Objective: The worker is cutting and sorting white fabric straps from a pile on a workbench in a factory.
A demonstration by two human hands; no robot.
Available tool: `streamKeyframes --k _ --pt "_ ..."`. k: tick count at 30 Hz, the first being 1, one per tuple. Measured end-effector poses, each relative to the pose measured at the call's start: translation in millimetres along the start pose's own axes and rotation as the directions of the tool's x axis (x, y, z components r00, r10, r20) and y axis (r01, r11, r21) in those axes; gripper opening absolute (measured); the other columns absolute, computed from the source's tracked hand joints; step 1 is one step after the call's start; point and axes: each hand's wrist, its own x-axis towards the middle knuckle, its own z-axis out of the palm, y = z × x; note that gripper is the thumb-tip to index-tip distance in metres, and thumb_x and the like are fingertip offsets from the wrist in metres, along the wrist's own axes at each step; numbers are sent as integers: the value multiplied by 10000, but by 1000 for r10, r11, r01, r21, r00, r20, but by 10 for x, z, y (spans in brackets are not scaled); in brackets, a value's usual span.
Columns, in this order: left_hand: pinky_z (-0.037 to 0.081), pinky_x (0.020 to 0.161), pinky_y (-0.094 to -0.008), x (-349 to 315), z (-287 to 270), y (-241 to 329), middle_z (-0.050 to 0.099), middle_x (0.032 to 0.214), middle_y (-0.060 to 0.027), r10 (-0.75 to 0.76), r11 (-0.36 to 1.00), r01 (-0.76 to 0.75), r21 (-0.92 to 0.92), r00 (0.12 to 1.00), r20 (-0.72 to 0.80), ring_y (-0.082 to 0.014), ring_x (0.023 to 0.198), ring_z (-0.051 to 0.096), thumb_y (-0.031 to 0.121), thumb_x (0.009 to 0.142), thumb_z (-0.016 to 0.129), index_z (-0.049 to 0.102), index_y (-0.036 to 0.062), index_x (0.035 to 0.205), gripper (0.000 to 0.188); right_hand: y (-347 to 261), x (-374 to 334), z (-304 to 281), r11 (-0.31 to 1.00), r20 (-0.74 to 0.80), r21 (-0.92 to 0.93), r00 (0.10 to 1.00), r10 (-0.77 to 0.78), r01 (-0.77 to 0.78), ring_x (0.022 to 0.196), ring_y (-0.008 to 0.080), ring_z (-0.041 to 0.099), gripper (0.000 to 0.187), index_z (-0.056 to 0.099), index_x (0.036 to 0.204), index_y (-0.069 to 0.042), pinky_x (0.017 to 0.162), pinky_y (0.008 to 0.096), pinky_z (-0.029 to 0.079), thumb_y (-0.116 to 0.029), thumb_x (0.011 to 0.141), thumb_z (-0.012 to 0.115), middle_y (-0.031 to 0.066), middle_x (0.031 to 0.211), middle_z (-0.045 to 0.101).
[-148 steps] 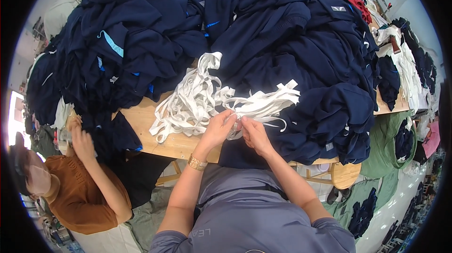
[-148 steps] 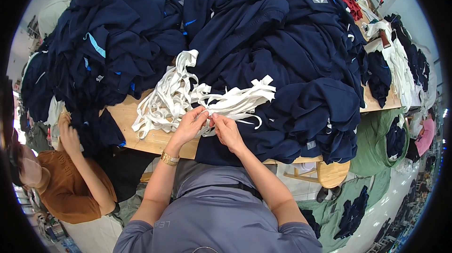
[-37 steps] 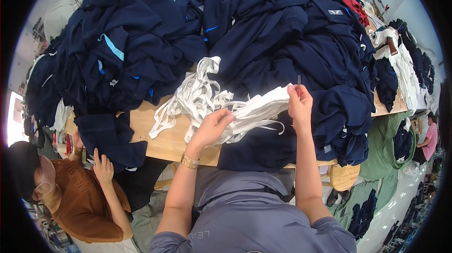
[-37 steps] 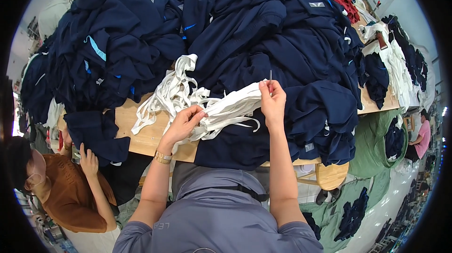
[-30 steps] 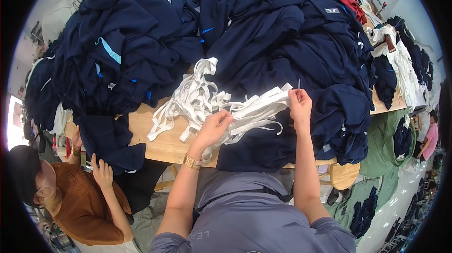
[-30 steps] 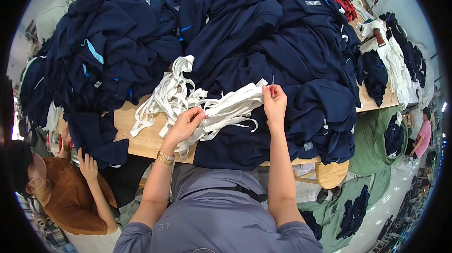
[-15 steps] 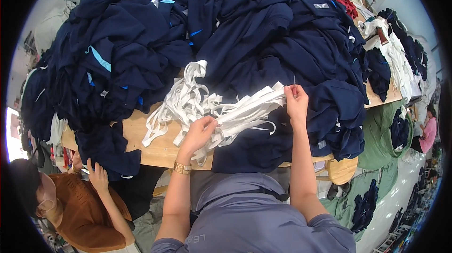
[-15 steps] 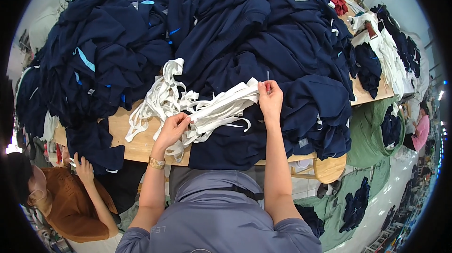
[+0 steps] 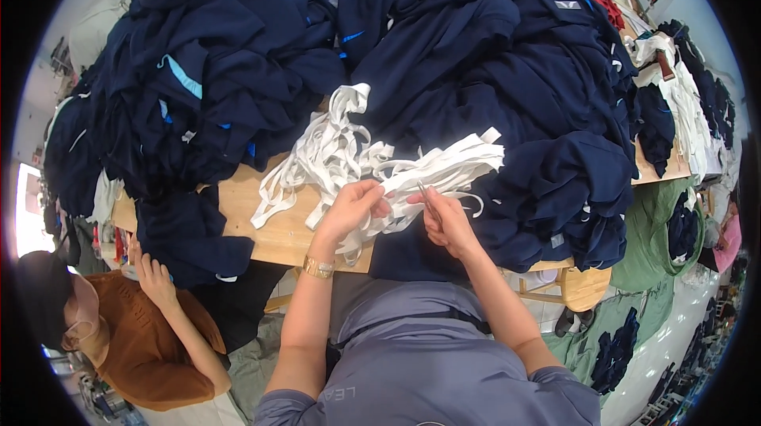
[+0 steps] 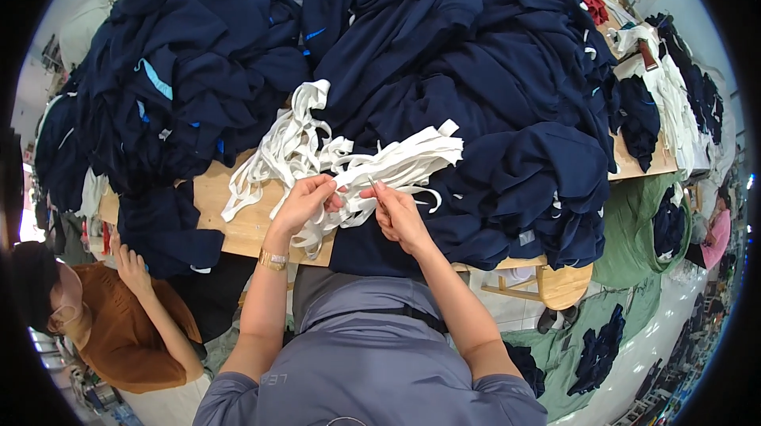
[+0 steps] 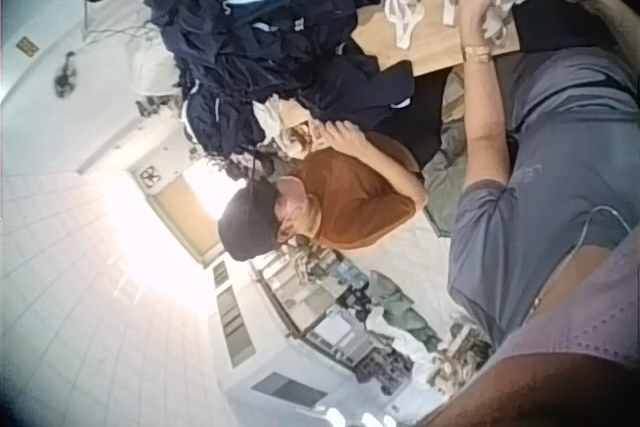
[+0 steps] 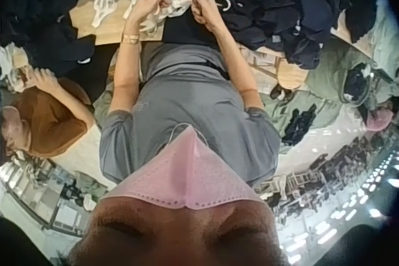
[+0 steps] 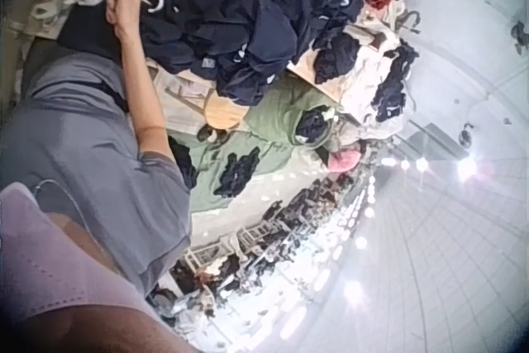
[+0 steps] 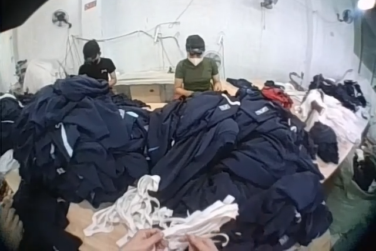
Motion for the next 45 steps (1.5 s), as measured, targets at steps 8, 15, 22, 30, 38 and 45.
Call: streamKeyframes --k 8,15,22,30,38,45 --pt "501 665 -225 -61 -128 175 658 816 -91 -155 982 166 -95 981 118 -118 711 626 198 920 504 599 -19 985 246 -33 39 52 989 62 146 998 28 -37 314 30 251 472 524 1142 -2 300 181 200 -408 947 382 -39 493 346" --pt "466 663 -257 -32 -85 242 664 829 -92 128 803 -66 592 990 -64 -143 739 614 215 846 603 643 -21 895 244 31 -134 -152 997 -5 5 997 76 -76 313 34 254 469 558 1080 22 302 179 210 -393 951 380 -32 498 367" --pt "465 672 -352 202 379 309 636 753 -141 317 643 -180 745 947 -44 -272 743 618 233 736 667 636 31 801 214 98 -172 -166 997 -5 77 1000 -9 10 320 28 265 511 583 1033 26 301 178 208 -426 949 360 -37 498 370" --pt "465 620 -276 353 277 204 643 736 -85 168 893 -150 424 986 -6 -156 656 611 184 795 629 611 11 849 182 79 -151 -126 997 -56 -45 997 -61 59 347 22 260 364 590 1035 -2 323 181 206 -317 942 435 -50 507 351" --pt "475 586 -225 339 182 413 630 746 -72 47 975 -73 212 991 127 -111 630 607 150 825 619 583 -24 912 197 -28 17 -28 999 -39 -15 998 -44 43 356 22 271 398 565 1036 26 319 167 221 -335 943 425 -42 516 349" --pt "499 528 -232 351 170 645 627 741 -104 -69 991 43 125 974 216 -147 607 633 126 840 606 562 -45 908 190 -129 73 -26 997 -43 48 997 -59 61 332 27 257 412 573 1010 0 308 181 202 -380 935 433 -46 493 334"
